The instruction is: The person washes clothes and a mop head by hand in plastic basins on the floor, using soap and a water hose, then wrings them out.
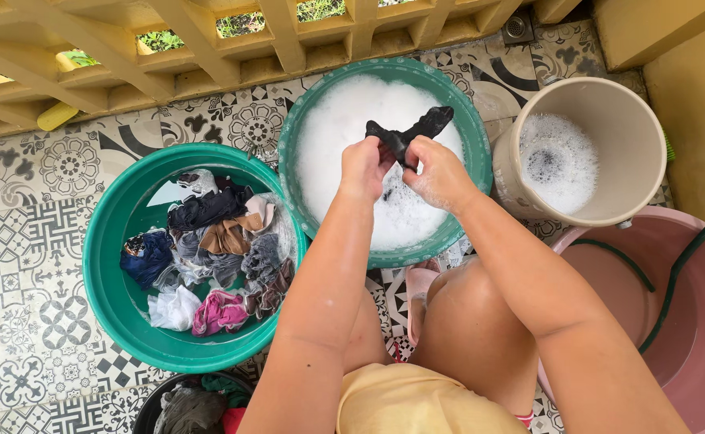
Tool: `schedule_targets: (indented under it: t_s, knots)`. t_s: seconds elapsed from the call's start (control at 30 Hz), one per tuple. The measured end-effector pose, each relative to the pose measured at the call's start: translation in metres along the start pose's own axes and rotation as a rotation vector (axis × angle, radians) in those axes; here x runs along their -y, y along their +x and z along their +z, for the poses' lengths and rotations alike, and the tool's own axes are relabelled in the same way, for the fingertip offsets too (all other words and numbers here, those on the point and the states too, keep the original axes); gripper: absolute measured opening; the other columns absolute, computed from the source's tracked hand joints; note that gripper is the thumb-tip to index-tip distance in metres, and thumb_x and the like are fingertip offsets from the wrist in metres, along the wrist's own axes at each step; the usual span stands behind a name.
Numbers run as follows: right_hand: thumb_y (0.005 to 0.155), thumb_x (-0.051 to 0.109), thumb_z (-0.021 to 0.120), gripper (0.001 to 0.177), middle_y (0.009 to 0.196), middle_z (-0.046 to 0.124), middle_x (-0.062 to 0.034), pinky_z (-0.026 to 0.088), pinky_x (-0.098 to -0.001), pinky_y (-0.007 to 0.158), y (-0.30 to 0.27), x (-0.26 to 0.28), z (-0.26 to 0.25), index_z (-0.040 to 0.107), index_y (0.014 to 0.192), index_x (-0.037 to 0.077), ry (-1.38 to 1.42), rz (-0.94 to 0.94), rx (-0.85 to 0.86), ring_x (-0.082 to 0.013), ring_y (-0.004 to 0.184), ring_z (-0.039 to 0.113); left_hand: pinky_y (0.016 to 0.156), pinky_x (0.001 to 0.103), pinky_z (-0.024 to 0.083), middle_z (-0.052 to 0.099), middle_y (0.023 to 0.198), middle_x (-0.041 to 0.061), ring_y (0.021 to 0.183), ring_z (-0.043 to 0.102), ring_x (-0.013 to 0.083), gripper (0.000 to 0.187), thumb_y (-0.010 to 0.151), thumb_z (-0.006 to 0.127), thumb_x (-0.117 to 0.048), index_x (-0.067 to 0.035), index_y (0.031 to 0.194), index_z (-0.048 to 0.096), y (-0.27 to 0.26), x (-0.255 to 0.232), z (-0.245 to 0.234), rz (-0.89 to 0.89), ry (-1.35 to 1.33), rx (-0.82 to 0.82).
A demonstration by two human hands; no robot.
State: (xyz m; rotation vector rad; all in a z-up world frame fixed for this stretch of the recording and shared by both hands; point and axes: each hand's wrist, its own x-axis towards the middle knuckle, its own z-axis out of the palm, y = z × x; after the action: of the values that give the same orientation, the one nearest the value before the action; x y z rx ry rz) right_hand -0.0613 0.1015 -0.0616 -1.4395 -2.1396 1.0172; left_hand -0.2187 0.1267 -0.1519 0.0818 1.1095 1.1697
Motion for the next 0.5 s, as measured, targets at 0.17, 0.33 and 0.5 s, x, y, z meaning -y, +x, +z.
schedule_targets:
  t_s: [0.17, 0.33, 0.5]
  knots:
    - [0.077, 0.002, 0.072, 0.02, 0.093, 0.058, -0.0132, 0.05, -0.0393, 0.078, -0.003, 0.009, 0.004, 0.052, 0.082, 0.002, 0.007, -0.18, -0.067, -0.0296, 0.091, 0.059, 0.078, 0.043, 0.051, 0.062, 0.095, 0.01, 0.087, 0.059, 0.0249, 0.02, 0.091, 0.05, -0.013, 0.0, 0.103, 0.06, 0.001, 0.003, 0.01, 0.027, -0.086, 0.109]
    - [0.085, 0.007, 0.067, 0.02, 0.096, 0.066, -0.0069, 0.053, -0.0329, 0.075, 0.013, 0.011, 0.009, 0.058, 0.103, 0.007, 0.314, 0.353, -0.123, -0.0177, 0.088, 0.063, 0.087, 0.041, 0.048, 0.059, 0.101, 0.002, 0.098, 0.054, 0.0198, 0.024, 0.092, 0.05, -0.017, -0.011, 0.112, 0.06, -0.034, -0.008, 0.03, -0.182, 0.035, 0.242]
    - [0.095, 0.005, 0.056, 0.018, 0.092, 0.071, -0.0059, 0.052, -0.0294, 0.076, 0.019, 0.007, 0.014, 0.067, 0.109, 0.005, 0.518, 0.311, -0.335, -0.0124, 0.083, 0.062, 0.092, 0.03, 0.047, 0.067, 0.108, 0.005, 0.103, 0.059, 0.0175, 0.026, 0.089, 0.053, -0.007, -0.004, 0.111, 0.066, -0.028, 0.004, 0.033, 0.217, 0.01, 0.2]
